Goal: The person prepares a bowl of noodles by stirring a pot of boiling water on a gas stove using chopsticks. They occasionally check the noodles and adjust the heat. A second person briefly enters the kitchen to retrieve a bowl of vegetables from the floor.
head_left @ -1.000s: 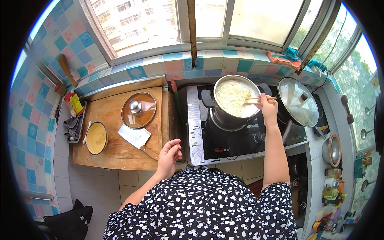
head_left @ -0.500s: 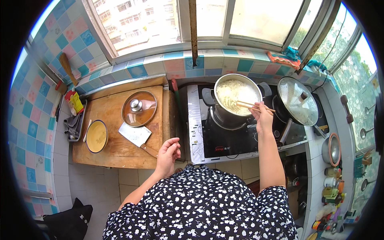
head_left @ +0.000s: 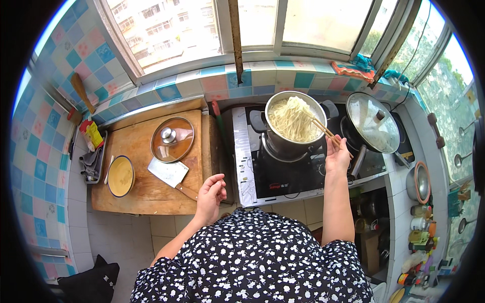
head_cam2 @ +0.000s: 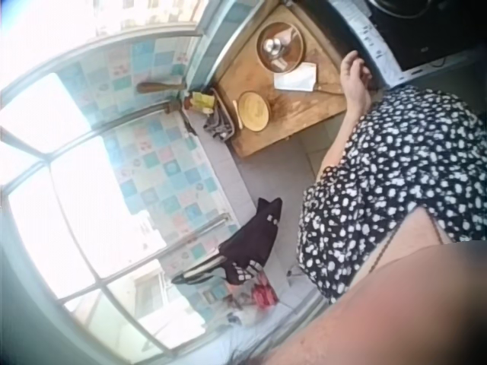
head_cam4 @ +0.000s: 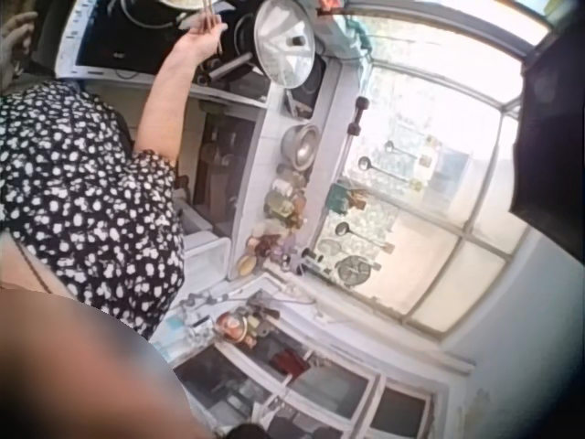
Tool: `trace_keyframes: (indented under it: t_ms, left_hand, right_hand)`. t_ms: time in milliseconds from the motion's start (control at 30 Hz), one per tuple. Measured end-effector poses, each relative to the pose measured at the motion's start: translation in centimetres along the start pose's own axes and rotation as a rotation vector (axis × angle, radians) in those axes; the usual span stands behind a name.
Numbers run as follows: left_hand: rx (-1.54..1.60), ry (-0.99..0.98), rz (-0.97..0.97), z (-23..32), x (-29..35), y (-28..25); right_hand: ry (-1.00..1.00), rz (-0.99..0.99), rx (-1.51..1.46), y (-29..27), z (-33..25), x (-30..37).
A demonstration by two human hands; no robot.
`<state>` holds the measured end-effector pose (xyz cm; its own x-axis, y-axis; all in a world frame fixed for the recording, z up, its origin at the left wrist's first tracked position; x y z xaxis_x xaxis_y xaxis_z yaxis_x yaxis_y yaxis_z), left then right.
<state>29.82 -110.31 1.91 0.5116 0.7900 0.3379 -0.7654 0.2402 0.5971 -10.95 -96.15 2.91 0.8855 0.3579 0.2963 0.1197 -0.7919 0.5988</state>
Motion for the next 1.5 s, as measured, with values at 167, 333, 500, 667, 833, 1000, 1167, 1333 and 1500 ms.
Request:
trace_keyframes:
  t_ms: [167, 333, 500, 667, 833, 1000, 1167, 1333, 1500]
  left_hand:
    - [0.014, 0.014, 0.022, 0.2, 0.2, -0.2]
    - [0.012, 0.013, 0.025, -0.1, 0.1, -0.5]
    - [0.010, -0.004, 0.018, -0.2, -0.3, 0.0]
    - [0.038, 0.080, 0.062, 1.5, -0.5, -1.7]
    - [0.167, 0.323, 0.241, 6.6, -1.6, -8.1]
    - [0.455, 0.662, 0.663, 11.7, 0.7, -21.9]
    - [0.621, 0.674, 0.909, 14.7, 2.9, -29.7]
    - [0.520, 0.665, 0.800, 16.0, 0.2, -37.8]
    - [0.519, 0.644, 0.618, 17.6, -0.2, -37.9]
  right_hand:
    - [-0.326, -0.025, 0.368, 3.4, -5.8, 1.7]
    - [-0.627, -0.172, 0.805, 8.2, -9.8, 5.1]
    - [-0.786, -0.301, 1.064, 11.2, -6.7, 4.7]
    - [-0.439, -0.453, 0.908, 12.4, -3.4, 4.8]
    - [-0.500, -0.456, 0.997, 12.3, -5.0, 6.2]
    - [-0.587, -0.439, 1.113, 13.3, -6.0, 8.3]
    - [-0.625, -0.439, 1.200, 16.3, -6.3, 10.8]
    - [-0.606, -0.393, 1.160, 16.2, -5.8, 10.7]
    - [-0.588, -0.344, 1.092, 14.8, -5.7, 10.5]
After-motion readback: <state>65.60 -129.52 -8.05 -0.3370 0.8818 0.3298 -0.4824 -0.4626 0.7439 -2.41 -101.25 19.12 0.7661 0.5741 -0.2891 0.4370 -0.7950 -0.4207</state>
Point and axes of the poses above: each hand's wrist, its own x-axis away from the middle knuckle, its own y-axis out of the palm, z = x × y, the point moved 10 cm from there along -x, towards the middle knuckle, and after that the axes turned 8 degrees about x, right-handed, at the moved point
